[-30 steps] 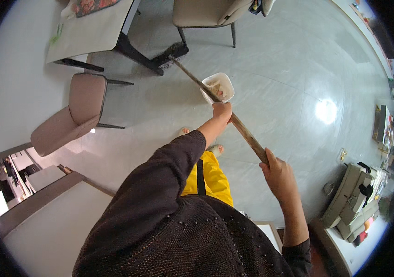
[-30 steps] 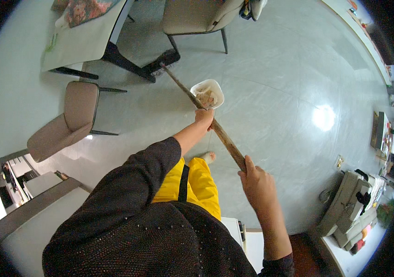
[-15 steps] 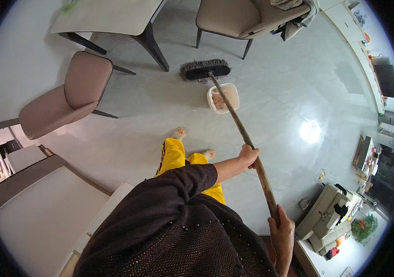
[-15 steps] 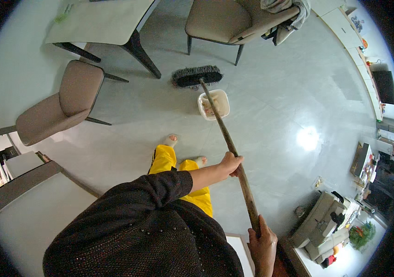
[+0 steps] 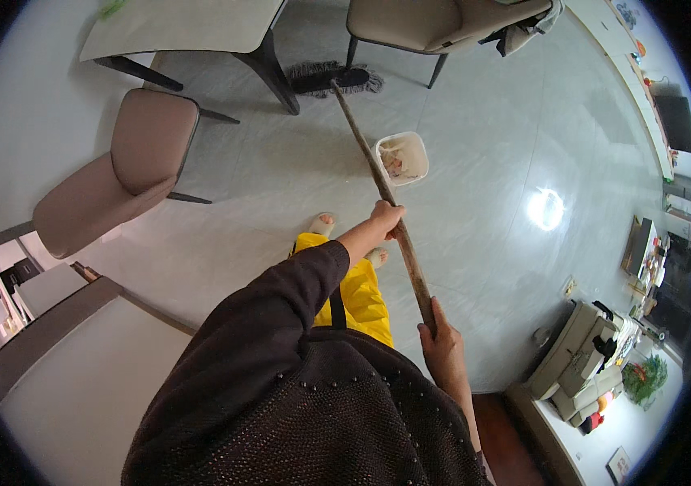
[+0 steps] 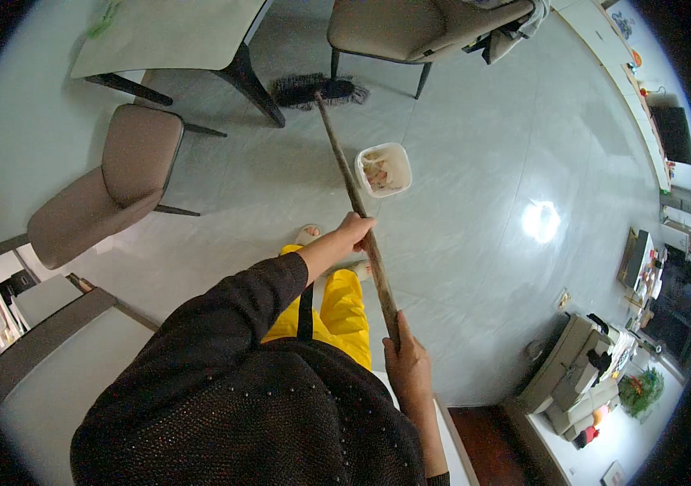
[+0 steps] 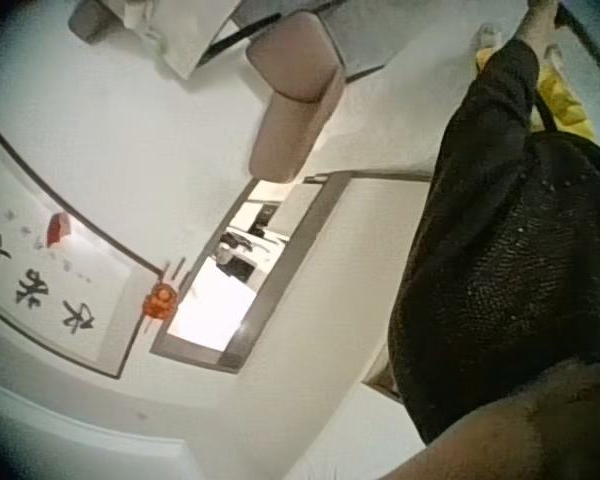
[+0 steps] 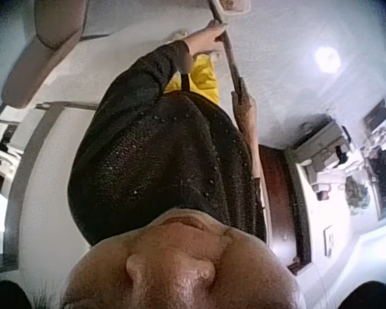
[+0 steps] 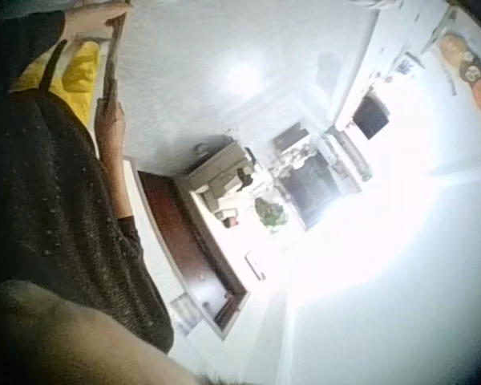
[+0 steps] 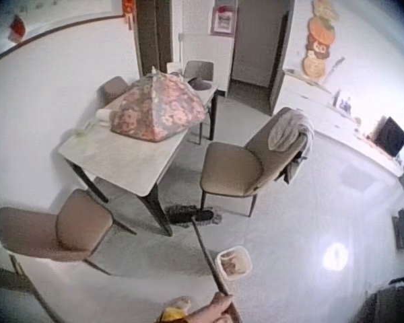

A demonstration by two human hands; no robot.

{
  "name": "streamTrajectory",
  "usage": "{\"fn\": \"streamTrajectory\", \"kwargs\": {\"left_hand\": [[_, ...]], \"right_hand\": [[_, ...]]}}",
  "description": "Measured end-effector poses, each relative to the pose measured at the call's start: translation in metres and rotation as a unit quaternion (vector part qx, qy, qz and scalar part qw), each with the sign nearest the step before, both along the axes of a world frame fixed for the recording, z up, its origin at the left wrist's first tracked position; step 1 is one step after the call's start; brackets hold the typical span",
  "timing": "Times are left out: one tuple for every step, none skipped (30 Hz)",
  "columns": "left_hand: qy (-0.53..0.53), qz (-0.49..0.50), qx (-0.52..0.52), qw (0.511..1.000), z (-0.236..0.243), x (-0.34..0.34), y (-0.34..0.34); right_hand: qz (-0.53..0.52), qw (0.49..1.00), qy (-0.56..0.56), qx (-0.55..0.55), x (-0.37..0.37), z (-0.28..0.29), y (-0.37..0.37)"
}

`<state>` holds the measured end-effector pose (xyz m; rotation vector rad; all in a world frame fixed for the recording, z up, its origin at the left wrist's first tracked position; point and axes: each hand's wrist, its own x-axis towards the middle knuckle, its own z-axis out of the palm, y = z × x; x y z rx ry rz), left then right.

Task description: The person sweeps the tiled floor with a long-handled broom, moving from the kitchen area into the living room. They gather debris into a small white bucket and continue sweeping around furniture.

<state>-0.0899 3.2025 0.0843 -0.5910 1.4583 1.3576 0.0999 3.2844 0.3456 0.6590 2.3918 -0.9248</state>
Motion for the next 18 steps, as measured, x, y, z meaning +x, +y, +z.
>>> {"fn": "streamTrajectory", "kwargs": {"left_hand": [[0.000,-0.017,-0.010,1.000,0.000,-0.002,-0.006],[0.035,0.000,-0.085,0.996,0.007,-0.001,-0.003],[0.038,0.001,-0.105,0.994,0.005,0.001,-0.004],[0.041,0.001,-0.125,0.991,0.003,0.002,-0.006],[0.046,0.002,-0.141,0.989,0.001,0.004,-0.005],[0.038,-0.004,-0.127,0.991,-0.003,0.008,-0.006],[0.040,-0.015,-0.118,0.992,-0.007,0.012,-0.007],[0.029,-0.023,-0.097,0.995,-0.003,0.017,-0.006],[0.018,-0.027,-0.079,0.996,0.004,0.024,-0.008],[0.008,-0.023,-0.045,0.999,-0.006,0.041,-0.006],[0.001,-0.017,-0.011,1.000,-0.018,0.060,-0.007],[0.002,-0.046,-0.019,0.999,-0.019,0.080,-0.003],[-0.018,-0.053,-0.050,0.997,-0.005,0.095,0.002],[-0.021,-0.064,-0.065,0.996,0.008,0.108,0.005],[-0.021,-0.069,-0.021,0.997,0.004,0.121,0.002],[-0.021,-0.072,0.025,0.997,0.001,0.135,-0.001],[-0.046,-0.078,0.008,0.996,0.007,0.142,0.000],[-0.071,-0.085,-0.009,0.994,0.020,0.145,0.001]], "right_hand": [[0.035,0.999,-0.001,0.026,0.005,-0.001,-0.005],[0.023,1.000,-0.004,0.012,0.013,0.001,-0.006],[0.010,1.000,-0.006,-0.001,0.023,0.003,-0.003],[-0.004,1.000,-0.009,-0.014,0.034,0.007,-0.002],[-0.006,1.000,-0.014,-0.014,0.044,0.013,-0.001],[-0.008,1.000,-0.019,-0.013,0.054,0.022,0.000],[-0.011,1.000,-0.025,-0.013,0.062,0.032,0.000],[-0.003,0.999,-0.039,0.005,0.067,0.044,0.000],[-0.007,0.999,-0.035,0.001,0.072,0.055,0.001],[-0.012,0.999,-0.032,-0.004,0.078,0.066,0.004],[-0.014,1.000,-0.025,-0.009,0.083,0.076,0.005],[-0.022,0.999,-0.047,-0.011,0.092,0.086,0.007],[-0.034,0.997,-0.071,-0.012,0.103,0.095,0.009],[-0.047,0.994,-0.098,-0.009,0.111,0.108,0.009],[-0.050,0.992,-0.117,-0.012,0.118,0.116,0.014],[-0.048,0.991,-0.127,0.002,0.121,0.123,0.018],[-0.066,0.989,-0.134,0.015,0.124,0.130,0.018],[-0.077,0.988,-0.136,0.012,0.129,0.135,0.020]]}}
